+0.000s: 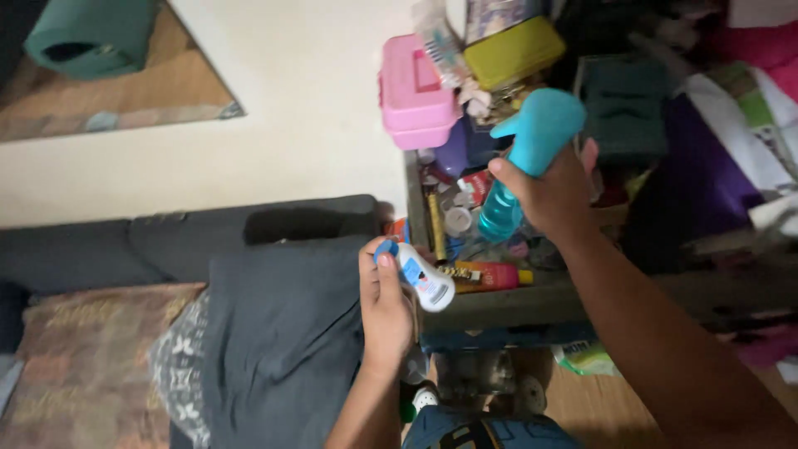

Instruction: The person sorts through a cluttered surface, picking up various small items including bottles, tubes, a pink case, scissors, and a purple bottle, then places them into a black bag. The person also opens and closes a small yellow box.

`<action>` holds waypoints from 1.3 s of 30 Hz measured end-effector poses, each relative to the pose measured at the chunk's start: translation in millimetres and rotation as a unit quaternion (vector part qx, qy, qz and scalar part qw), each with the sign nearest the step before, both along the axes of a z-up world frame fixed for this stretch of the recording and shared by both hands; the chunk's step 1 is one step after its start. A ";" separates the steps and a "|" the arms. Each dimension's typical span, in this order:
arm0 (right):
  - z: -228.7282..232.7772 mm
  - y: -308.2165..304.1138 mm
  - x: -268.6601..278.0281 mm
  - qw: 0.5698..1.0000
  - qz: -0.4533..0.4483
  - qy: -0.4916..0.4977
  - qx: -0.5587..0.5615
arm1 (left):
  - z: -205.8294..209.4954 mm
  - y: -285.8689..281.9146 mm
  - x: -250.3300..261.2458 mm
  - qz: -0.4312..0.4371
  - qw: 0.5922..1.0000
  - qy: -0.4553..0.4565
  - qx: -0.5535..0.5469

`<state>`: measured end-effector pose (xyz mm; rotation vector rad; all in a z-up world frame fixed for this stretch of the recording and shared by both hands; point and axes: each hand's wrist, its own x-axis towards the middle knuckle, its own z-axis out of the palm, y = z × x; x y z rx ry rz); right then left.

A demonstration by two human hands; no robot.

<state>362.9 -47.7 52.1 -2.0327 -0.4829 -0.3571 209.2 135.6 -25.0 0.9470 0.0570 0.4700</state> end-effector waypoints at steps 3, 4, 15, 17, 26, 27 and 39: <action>15.2 -15.7 -8.1 0.997 0.041 0.017 0.067 | 0.8 1.3 12.9 -0.052 0.994 0.032 -0.092; 17.7 -16.8 -14.1 0.997 0.032 0.017 0.066 | 2.7 0.7 18.2 -0.060 0.993 0.033 -0.092; -22.0 -9.9 -21.3 0.967 0.162 0.099 0.172 | 35.0 -22.8 61.1 -0.027 0.965 -0.053 0.255; -21.2 -9.7 -21.2 0.965 0.168 0.100 0.174 | 32.6 -27.3 56.9 0.006 0.934 -0.056 0.354; -17.7 3.7 -27.4 0.914 0.249 0.186 0.260 | 65.0 -32.5 42.3 0.046 0.861 -0.073 0.501; -16.2 7.7 -28.7 0.895 0.278 0.205 0.281 | 66.4 -30.3 40.3 0.057 0.865 -0.053 0.496; -53.0 140.0 -99.3 0.868 0.439 0.219 0.080 | 31.0 89.7 -46.5 0.203 0.861 0.076 0.460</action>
